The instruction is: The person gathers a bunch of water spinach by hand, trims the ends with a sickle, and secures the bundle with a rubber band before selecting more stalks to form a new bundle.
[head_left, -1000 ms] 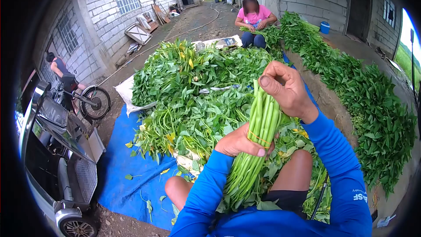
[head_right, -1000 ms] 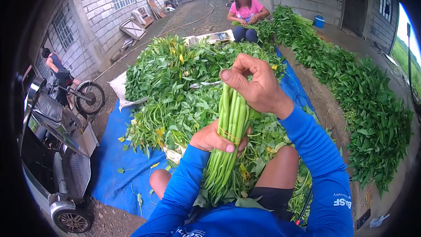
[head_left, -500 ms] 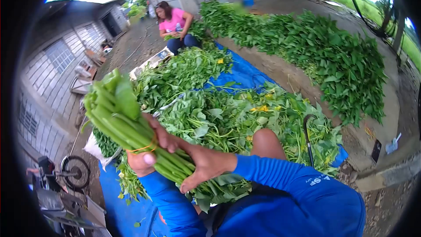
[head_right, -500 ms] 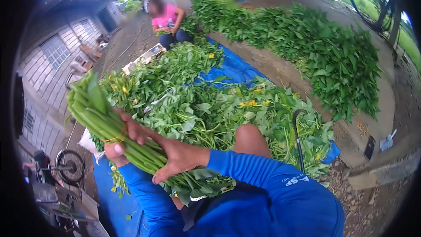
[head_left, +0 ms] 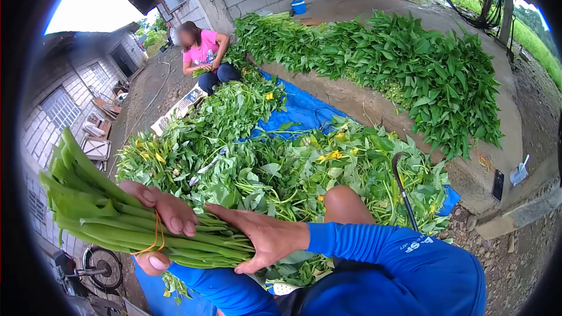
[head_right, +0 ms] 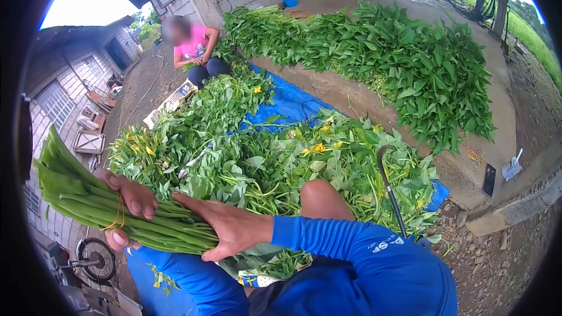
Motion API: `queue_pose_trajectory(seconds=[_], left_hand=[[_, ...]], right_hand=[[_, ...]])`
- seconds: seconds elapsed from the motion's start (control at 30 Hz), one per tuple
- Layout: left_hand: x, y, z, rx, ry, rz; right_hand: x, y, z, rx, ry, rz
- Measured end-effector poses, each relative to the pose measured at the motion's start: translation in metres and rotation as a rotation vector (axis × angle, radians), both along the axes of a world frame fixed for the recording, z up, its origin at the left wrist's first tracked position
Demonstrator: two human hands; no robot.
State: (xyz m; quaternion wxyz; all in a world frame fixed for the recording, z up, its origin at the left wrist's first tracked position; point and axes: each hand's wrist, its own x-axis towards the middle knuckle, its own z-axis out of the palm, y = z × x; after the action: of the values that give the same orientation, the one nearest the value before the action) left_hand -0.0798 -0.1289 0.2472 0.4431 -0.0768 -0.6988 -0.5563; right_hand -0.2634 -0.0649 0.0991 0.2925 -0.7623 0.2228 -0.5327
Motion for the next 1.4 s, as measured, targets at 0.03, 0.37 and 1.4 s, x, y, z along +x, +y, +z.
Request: queue_pose_trajectory(seconds=[0.03, 0.37, 1.4], left_hand=[[-0.006, -0.005, -0.007, 0.062, 0.014, 0.003], [0.029, -0.032, -0.125, 0.462, -0.556, 0.714], [0.115, 0.039, -0.224, 0.690, -0.547, 1.117]], right_hand=[[-0.001, 0.000, -0.010, 0.107, -0.027, 0.075], [-0.071, -0.064, -0.053, 0.388, -0.584, -0.093], [-0.336, 0.156, -0.223, 0.965, -0.185, -1.119]])
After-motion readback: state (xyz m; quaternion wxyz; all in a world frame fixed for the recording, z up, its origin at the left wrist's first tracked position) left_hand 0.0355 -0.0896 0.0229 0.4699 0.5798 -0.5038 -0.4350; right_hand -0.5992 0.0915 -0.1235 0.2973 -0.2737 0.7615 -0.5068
